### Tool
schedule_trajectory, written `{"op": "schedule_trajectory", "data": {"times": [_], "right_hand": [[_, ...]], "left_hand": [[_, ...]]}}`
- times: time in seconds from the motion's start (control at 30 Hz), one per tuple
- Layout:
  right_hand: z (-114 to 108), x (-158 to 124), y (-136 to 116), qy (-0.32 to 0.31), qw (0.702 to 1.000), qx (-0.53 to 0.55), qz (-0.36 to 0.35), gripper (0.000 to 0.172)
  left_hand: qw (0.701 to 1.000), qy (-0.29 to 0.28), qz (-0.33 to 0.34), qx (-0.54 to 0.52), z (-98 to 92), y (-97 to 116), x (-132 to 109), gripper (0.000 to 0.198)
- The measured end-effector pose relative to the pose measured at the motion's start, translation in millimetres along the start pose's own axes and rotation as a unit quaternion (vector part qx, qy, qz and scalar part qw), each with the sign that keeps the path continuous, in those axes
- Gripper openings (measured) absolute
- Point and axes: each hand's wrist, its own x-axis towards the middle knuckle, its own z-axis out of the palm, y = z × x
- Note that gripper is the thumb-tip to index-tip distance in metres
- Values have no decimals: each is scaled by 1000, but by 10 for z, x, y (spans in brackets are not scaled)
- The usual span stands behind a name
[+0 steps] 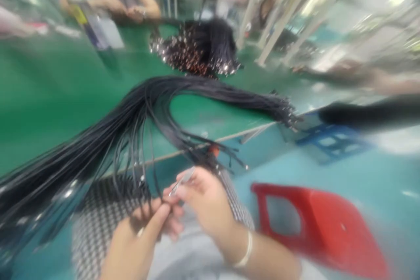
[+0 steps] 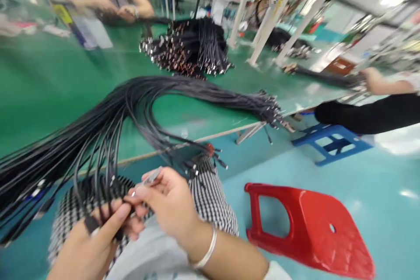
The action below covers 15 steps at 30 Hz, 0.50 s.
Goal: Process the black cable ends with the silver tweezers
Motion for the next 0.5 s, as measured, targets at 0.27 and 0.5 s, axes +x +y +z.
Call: {"op": "schedule_trajectory", "data": {"times": [0.27,0.5], "right_hand": [[16,-58,7,-35,999,-15,-2,24],[5,-72,-5,-49,998,-34,-18,16]], "left_hand": [[996,-44,-1,-84,63,63,-28,25],[995,-46,6,-84,71,16,-36,27]]}}
